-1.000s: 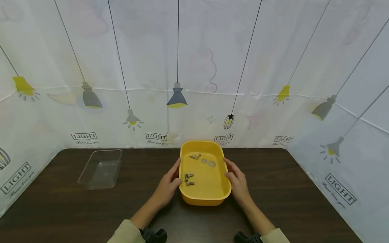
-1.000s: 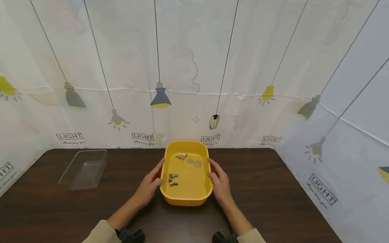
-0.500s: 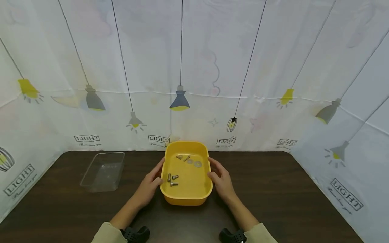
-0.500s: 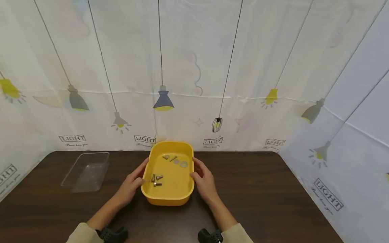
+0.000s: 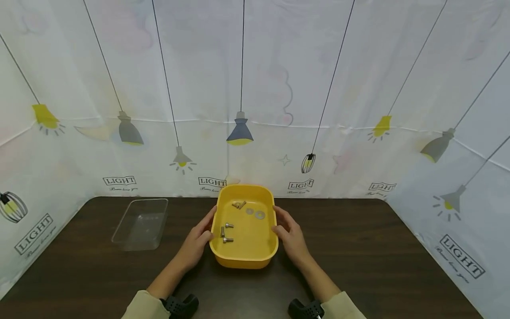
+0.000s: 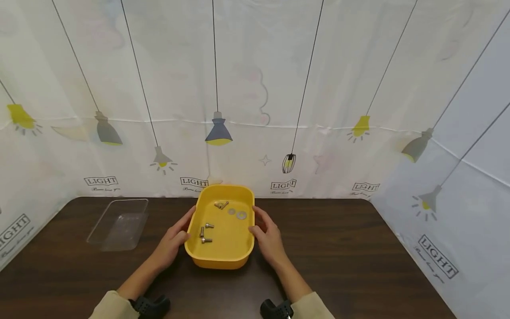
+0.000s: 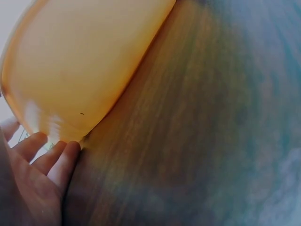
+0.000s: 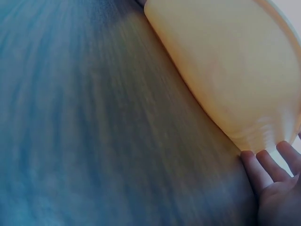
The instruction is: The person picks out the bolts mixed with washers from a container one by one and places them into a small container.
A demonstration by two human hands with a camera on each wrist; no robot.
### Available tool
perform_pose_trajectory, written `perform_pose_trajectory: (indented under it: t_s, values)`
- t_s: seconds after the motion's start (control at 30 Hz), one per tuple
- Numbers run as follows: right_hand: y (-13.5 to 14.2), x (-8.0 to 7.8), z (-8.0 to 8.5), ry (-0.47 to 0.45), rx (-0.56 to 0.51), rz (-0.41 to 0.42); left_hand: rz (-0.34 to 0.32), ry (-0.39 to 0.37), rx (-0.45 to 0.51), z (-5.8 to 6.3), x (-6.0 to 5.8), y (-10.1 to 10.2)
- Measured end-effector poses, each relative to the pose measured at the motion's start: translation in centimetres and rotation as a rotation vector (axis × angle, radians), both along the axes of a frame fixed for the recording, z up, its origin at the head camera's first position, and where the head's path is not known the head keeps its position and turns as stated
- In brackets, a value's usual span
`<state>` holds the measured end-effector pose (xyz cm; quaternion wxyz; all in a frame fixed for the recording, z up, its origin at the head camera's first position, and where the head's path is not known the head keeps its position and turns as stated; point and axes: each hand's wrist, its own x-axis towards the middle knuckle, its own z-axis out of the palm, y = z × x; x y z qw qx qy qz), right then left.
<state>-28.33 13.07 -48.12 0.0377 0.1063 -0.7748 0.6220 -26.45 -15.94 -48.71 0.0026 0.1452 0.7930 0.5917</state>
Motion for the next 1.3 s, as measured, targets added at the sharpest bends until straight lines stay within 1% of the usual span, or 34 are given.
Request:
perform_pose_trajectory:
  t_s: [0.1, 0.27, 0.33, 0.4, 0.53, 0.6, 0.67, 0.73, 0.77, 0.8, 0.87, 0.97, 1.03, 1.07, 1.1, 1.17, 1.23, 1.3]
  values:
    - [0.0, 0.0, 0.1, -0.013, -0.002, 0.02, 0.014, 0.012, 0.015, 0.0, 0.0, 0.0]
    - [0.1, 0.0, 0.3, -0.023, -0.005, 0.05, 0.063, 0.035, 0.036, -0.1, 0.0, 0.0]
    - [0.1, 0.0, 0.3, -0.02, -0.003, 0.058, 0.089, 0.04, 0.033, 0.0, 0.0, 0.0]
    - [0.1, -0.1, 0.3, -0.013, -0.003, 0.067, 0.126, 0.03, 0.02, 0.1, 0.0, 0.1]
    - [0.0, -0.3, 0.2, 0.006, 0.004, 0.077, 0.2, 0.002, -0.021, 0.9, -0.1, 0.3]
    - [-0.1, -0.4, 0.2, 0.015, 0.016, 0.075, 0.237, -0.009, -0.065, 1.7, -0.2, 0.3]
    - [-0.2, -0.4, 0.2, 0.02, 0.027, 0.074, 0.281, -0.005, -0.116, 2.9, -0.3, 0.4]
    - [-0.2, -0.3, 0.2, 0.024, 0.036, 0.074, 0.326, -0.012, -0.147, 4.5, -0.4, 0.4]
    - [-0.2, -0.3, 0.2, 0.023, 0.036, 0.073, 0.346, -0.018, -0.165, 5.6, -0.5, 0.5]
    - [-0.1, -0.2, 0.2, 0.022, 0.035, 0.072, 0.351, -0.025, -0.174, 6.6, -0.6, 0.6]
    - [0.0, -0.1, 0.1, 0.021, 0.032, 0.069, 0.339, -0.033, -0.208, 8.9, -0.9, 0.9]
    - [0.1, -0.1, 0.1, 0.023, 0.03, 0.065, 0.272, -0.035, -0.315, 12.0, -1.4, 1.4]
    - [0.2, 0.0, 0.1, 0.026, 0.032, 0.065, 0.219, -0.029, -0.395, 13.5, -2.0, 2.0]
    - [0.2, 0.0, 0.1, 0.029, 0.031, 0.068, 0.192, -0.029, -0.43, 14.0, -2.3, 2.3]
    - [0.2, 0.0, 0.1, 0.027, 0.033, 0.065, 0.166, -0.027, -0.466, 14.3, -2.7, 2.7]
    - [0.2, 0.1, 0.0, 0.022, 0.036, 0.058, 0.114, -0.026, -0.519, 14.6, -3.4, 3.4]
    - [0.1, 0.2, 0.0, 0.016, 0.035, 0.055, 0.066, -0.03, -0.563, 14.5, -4.1, 4.1]
    - [0.0, 0.2, -0.1, 0.009, 0.035, 0.056, 0.036, -0.042, -0.594, 14.0, -4.6, 4.8]
